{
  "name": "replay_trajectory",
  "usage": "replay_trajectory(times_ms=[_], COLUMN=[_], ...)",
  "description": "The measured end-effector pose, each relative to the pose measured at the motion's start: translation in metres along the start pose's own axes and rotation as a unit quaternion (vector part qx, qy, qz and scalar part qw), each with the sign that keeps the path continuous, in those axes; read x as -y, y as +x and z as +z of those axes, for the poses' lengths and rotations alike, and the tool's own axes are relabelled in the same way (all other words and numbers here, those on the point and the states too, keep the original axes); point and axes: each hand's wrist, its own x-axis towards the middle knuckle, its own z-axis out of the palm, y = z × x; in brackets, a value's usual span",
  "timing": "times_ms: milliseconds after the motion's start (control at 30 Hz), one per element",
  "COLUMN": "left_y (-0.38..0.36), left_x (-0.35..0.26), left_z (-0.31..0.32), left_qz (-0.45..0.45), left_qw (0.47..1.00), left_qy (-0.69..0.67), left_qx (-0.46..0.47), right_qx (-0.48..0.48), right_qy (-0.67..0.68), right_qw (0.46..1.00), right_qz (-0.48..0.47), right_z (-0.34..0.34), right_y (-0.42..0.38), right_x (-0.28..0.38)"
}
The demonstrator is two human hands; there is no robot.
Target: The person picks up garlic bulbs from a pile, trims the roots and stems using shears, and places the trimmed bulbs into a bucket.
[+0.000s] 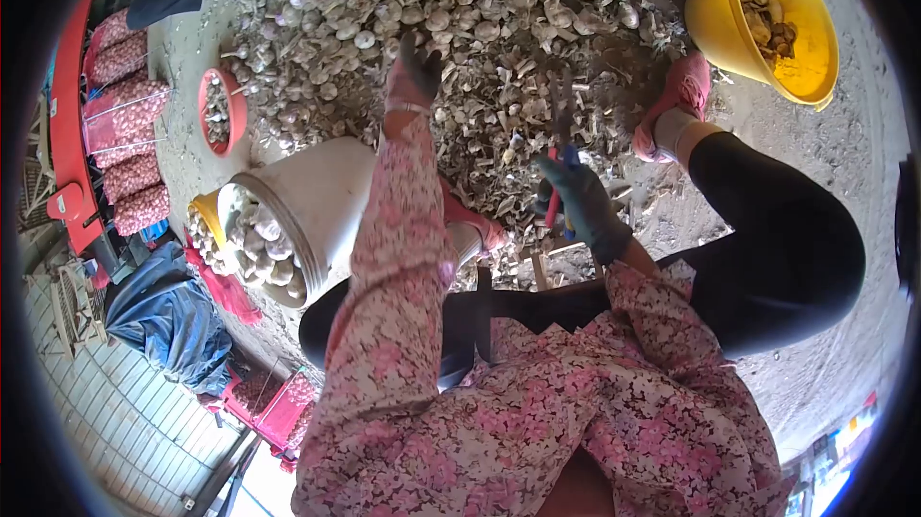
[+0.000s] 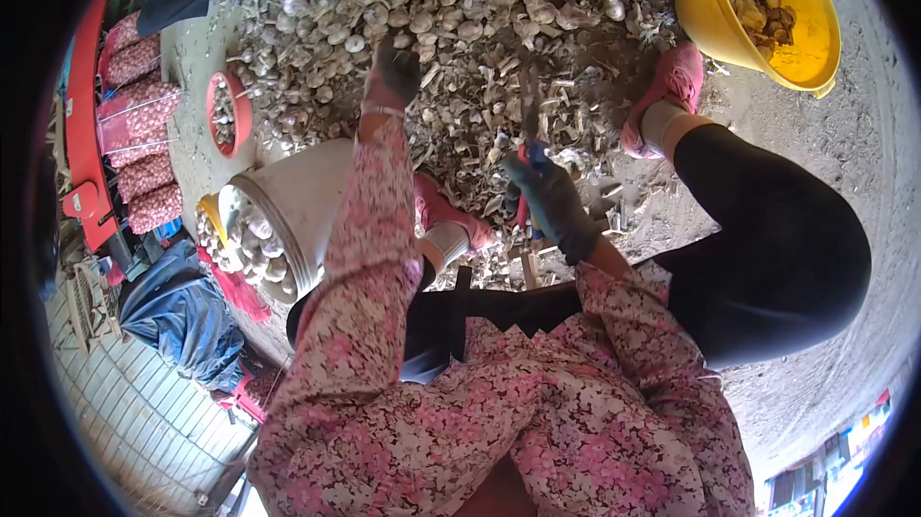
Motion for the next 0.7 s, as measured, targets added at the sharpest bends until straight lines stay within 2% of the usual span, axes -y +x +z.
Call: replay_trajectory(times_ms=[33, 67, 100, 133, 167, 200, 267, 333, 367, 400, 433, 467, 533, 633, 667, 700], left_y=[0.041, 0.064, 0.082, 0.095, 0.104, 0.109, 0.107, 0.082, 0.054, 0.028, 0.007, -0.019, -0.075, -0.141, -0.157, -0.172], left_x=[0.041, 0.042, 0.038, 0.033, 0.033, 0.033, 0.03, 0.023, 0.009, 0.001, -0.003, -0.011, -0.032, -0.047, -0.044, -0.042], left_z=[-0.02, -0.008, 0.005, 0.018, 0.026, 0.033, 0.045, 0.046, 0.054, 0.061, 0.067, 0.077, 0.104, 0.13, 0.133, 0.134], left_qz=[0.126, 0.003, -0.12, -0.241, -0.355, -0.358, -0.314, -0.296, -0.241, -0.182, -0.17, -0.17, -0.085, -0.087, -0.085, -0.105], left_qw=[0.954, 0.977, 0.973, 0.941, 0.882, 0.881, 0.886, 0.89, 0.933, 0.951, 0.928, 0.929, 0.924, 0.923, 0.922, 0.929], left_qy=[0.272, 0.193, 0.11, 0.025, -0.059, -0.059, -0.035, -0.043, -0.136, -0.224, -0.329, -0.327, -0.34, -0.306, -0.307, -0.31], left_qx=[-0.005, -0.086, -0.164, -0.238, -0.305, -0.302, -0.34, -0.343, -0.23, -0.109, -0.037, -0.037, 0.15, 0.217, 0.219, 0.174], right_qx=[-0.023, -0.026, -0.023, -0.019, -0.013, -0.017, -0.033, -0.034, -0.053, -0.073, -0.071, -0.071, -0.068, -0.089, -0.088, -0.09], right_qy=[-0.14, -0.118, -0.144, -0.169, -0.19, -0.19, -0.249, -0.269, -0.298, -0.325, -0.332, -0.33, -0.327, -0.355, -0.356, -0.341], right_qw=[0.989, 0.992, 0.989, 0.984, 0.981, 0.981, 0.962, 0.958, 0.945, 0.931, 0.93, 0.931, 0.936, 0.919, 0.918, 0.924], right_qz=[-0.029, -0.034, -0.04, -0.045, -0.046, -0.044, -0.109, -0.094, -0.122, -0.15, -0.139, -0.139, -0.11, -0.143, -0.15, -0.149], right_z=[-0.01, 0.005, 0.001, -0.004, -0.009, -0.014, -0.012, -0.013, -0.011, -0.009, -0.012, -0.01, -0.006, -0.003, -0.002, -0.002], right_y=[0.011, -0.004, 0.0, 0.006, 0.011, 0.018, 0.02, 0.017, 0.015, 0.014, 0.017, 0.015, 0.008, -0.001, -0.004, -0.006], right_x=[-0.013, 0.014, 0.01, 0.001, -0.01, -0.021, -0.026, -0.019, -0.012, -0.01, -0.013, -0.009, 0.001, 0.0, 0.001, -0.001])
